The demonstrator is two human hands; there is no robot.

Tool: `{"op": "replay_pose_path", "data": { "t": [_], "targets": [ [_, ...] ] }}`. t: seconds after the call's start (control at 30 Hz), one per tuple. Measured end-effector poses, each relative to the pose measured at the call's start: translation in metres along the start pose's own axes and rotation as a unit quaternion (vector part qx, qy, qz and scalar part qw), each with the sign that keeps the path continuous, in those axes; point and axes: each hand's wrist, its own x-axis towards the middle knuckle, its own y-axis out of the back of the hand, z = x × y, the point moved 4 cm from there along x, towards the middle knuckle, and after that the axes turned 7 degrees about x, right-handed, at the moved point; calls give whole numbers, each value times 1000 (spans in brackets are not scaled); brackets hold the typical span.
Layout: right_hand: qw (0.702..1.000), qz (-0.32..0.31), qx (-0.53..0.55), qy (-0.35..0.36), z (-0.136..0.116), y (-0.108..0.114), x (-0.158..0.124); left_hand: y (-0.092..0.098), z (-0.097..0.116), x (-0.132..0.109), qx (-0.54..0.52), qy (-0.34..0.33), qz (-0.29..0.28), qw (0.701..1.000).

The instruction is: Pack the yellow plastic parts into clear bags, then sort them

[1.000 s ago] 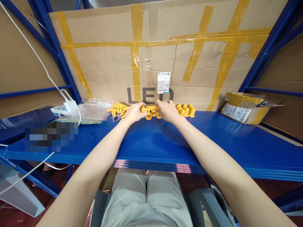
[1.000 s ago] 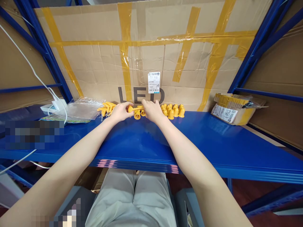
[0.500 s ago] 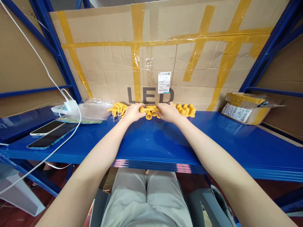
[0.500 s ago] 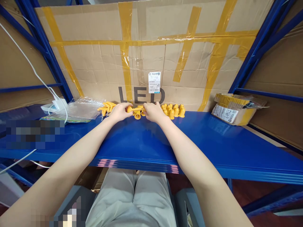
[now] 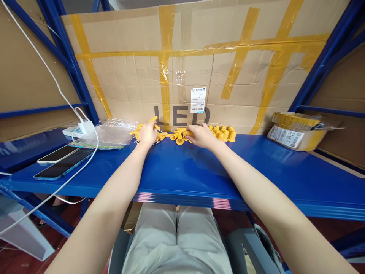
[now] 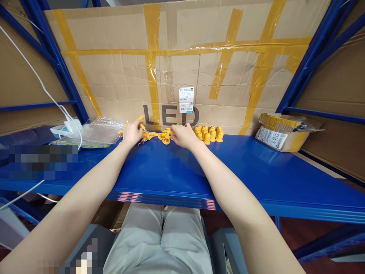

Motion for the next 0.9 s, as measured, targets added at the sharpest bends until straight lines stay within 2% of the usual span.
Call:
{"op": "replay_pose_path", "data": {
  "t": [0.13, 0.27, 0.43, 0.53, 0.67, 0.77, 0.9],
  "targets": [
    [1000, 5, -10, -23, 5, 2, 0, -10, -15, -1, 12, 3, -8, 1000],
    [997, 8, -21, -68, 11, 6, -1, -22, -28, -3, 21, 45, -52, 997],
    [985, 29, -42, -168, 29, 19, -4, -28, -33, -2, 31, 84, -108, 990],
    [960, 44, -46, -273, 49, 32, -9, -28, -32, -2, 51, 90, -120, 987],
    [912, 7, -40, -407, 80, 43, -20, -28, -30, -5, 76, 81, -132, 985],
    [884, -31, -41, -464, 103, 41, -31, -27, -30, -6, 80, 82, -125, 986],
    [860, -59, -24, -506, 126, 25, -42, -25, -32, -5, 71, 85, -117, 987]
  ]
}}
